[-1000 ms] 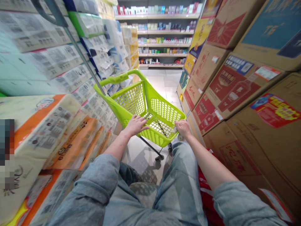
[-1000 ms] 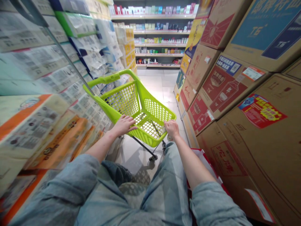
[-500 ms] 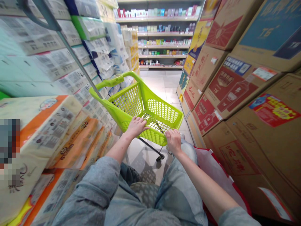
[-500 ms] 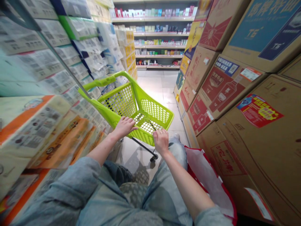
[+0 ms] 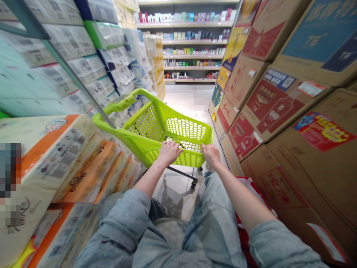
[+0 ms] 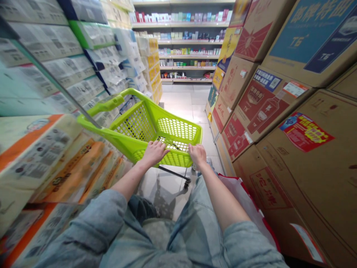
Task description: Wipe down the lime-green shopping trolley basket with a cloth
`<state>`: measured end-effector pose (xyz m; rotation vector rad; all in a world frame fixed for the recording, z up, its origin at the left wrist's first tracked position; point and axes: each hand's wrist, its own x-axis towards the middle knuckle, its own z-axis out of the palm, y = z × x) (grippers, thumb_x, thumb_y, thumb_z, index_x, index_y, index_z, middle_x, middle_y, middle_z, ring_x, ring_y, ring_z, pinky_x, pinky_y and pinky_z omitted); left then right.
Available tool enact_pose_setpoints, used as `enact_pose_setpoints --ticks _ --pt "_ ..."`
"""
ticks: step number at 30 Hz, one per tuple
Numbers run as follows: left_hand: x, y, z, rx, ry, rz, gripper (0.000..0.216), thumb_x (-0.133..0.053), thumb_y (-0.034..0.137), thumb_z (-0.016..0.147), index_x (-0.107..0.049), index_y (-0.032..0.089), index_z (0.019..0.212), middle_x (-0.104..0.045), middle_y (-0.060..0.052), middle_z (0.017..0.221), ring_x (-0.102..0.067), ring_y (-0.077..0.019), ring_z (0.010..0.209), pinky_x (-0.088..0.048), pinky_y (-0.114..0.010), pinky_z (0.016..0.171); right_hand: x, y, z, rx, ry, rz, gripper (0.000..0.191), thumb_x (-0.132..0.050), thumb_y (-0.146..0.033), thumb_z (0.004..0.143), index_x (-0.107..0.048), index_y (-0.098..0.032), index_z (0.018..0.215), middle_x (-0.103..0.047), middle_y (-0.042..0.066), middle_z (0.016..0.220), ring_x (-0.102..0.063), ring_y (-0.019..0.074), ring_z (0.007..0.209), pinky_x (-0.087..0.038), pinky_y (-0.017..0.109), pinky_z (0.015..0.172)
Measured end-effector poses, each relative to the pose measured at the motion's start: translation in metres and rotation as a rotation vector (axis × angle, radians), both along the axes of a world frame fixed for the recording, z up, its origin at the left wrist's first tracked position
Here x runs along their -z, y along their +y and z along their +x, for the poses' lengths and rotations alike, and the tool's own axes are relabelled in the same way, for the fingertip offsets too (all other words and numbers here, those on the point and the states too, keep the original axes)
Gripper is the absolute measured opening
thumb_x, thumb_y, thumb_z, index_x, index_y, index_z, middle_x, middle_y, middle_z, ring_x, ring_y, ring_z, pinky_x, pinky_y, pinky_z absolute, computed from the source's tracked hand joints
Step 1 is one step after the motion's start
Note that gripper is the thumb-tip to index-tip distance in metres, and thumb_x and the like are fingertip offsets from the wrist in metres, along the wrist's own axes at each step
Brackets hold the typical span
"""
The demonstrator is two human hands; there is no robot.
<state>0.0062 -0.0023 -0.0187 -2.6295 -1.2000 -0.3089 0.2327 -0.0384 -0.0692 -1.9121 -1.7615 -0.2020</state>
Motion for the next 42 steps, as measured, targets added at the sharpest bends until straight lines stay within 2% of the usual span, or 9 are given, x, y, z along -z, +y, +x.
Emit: enact_pose_setpoints --ticks 5,12,16,20,23,27,32,36,42 --pt "0.001 -0.004 0.006 -0.06 0.002 -0.008 0.036 -0.039 0.044 0.092 -0.061 0.015 0.091 -0.063 -0.014 0.092 -0.052 -0.0277 0.093 -0.033 -0.039 0.078 0.005 0.004 -0.018 0.114 0.139 0.109 0.059 -0.023 -0.036 0.097 -0.062 -0.021 0.055 -0.066 0.005 0.058 -0.056 0.0172 0.063 -0.034 0.036 0.091" --pt "0.003 -0.012 0.005 -0.112 -0.002 0.011 0.032 -0.044 0.042 0.091 -0.061 0.015 0.09 -0.062 -0.015 0.091 -0.052 -0.0283 0.093 -0.033 -0.039 0.076 0.003 -0.006 -0.054 0.193 0.294 0.131 0.039 -0.027 -0.035 0.095 -0.059 -0.02 0.079 -0.07 0.008 0.08 -0.058 0.0218 0.082 -0.02 0.048 0.105" --pt "0.002 -0.013 0.007 -0.117 -0.016 0.003 0.033 -0.044 0.042 0.09 -0.061 0.014 0.089 -0.062 -0.014 0.09 -0.052 -0.0289 0.093 -0.034 -0.039 0.076 0.002 -0.013 -0.059 0.003 0.392 0.117 0.026 -0.032 -0.029 0.092 -0.055 -0.02 0.098 -0.069 0.006 0.097 -0.058 0.0211 0.096 -0.013 0.049 0.111" --pt "-0.004 -0.009 0.001 -0.045 0.004 -0.033 0.035 -0.042 0.044 0.091 -0.062 0.016 0.09 -0.064 -0.013 0.09 -0.054 -0.0265 0.093 -0.035 -0.038 0.077 0.006 -0.021 -0.038 -0.234 0.349 0.067 0.031 -0.033 -0.021 0.087 -0.053 -0.018 0.11 -0.066 0.007 0.108 -0.055 0.0203 0.107 -0.023 0.044 0.11" --pt "-0.012 -0.001 -0.015 0.056 0.049 -0.073 0.033 -0.04 0.042 0.093 -0.062 0.017 0.092 -0.065 -0.01 0.093 -0.056 -0.0231 0.093 -0.036 -0.035 0.078 0.009 -0.025 -0.015 -0.412 0.224 0.021 0.037 -0.033 -0.021 0.088 -0.051 -0.018 0.121 -0.063 0.008 0.118 -0.053 0.0199 0.113 -0.029 0.041 0.107" --pt "-0.024 0.013 -0.051 0.02 0.063 -0.043 0.037 -0.039 0.043 0.093 -0.063 0.016 0.087 -0.066 -0.011 0.091 -0.059 -0.0231 0.089 -0.037 -0.035 0.077 0.007 -0.026 0.008 -0.485 0.052 -0.034 0.039 -0.036 -0.026 0.093 -0.047 -0.021 0.13 -0.062 0.007 0.12 -0.054 0.0196 0.113 -0.029 0.043 0.107" --pt "-0.029 0.022 -0.075 -0.027 0.134 -0.016 0.037 -0.039 0.042 0.093 -0.064 0.016 0.084 -0.068 -0.011 0.082 -0.062 -0.0248 0.082 -0.037 -0.036 0.072 0.008 -0.021 0.013 -0.395 -0.076 -0.042 0.028 -0.041 -0.032 0.094 -0.059 -0.022 0.113 -0.067 0.005 0.097 -0.059 0.02 0.096 -0.029 0.042 0.106" --pt "-0.025 0.022 -0.066 -0.056 0.15 0.016 0.033 -0.04 0.038 0.093 -0.063 0.016 0.086 -0.068 -0.01 0.084 -0.063 -0.0258 0.082 -0.036 -0.036 0.069 0.01 -0.012 0.009 -0.306 -0.178 0.016 0.027 -0.039 -0.033 0.095 -0.062 -0.02 0.094 -0.066 0.006 0.084 -0.058 0.0203 0.087 -0.032 0.037 0.1" --pt "-0.024 0.017 -0.053 -0.081 0.135 0.025 0.03 -0.042 0.036 0.093 -0.062 0.015 0.087 -0.068 -0.011 0.083 -0.063 -0.0263 0.083 -0.035 -0.036 0.069 0.008 -0.001 0.008 -0.242 -0.25 0.014 0.021 -0.044 -0.028 0.094 -0.06 -0.016 0.091 -0.064 0.007 0.085 -0.054 0.0207 0.083 -0.033 0.03 0.078"
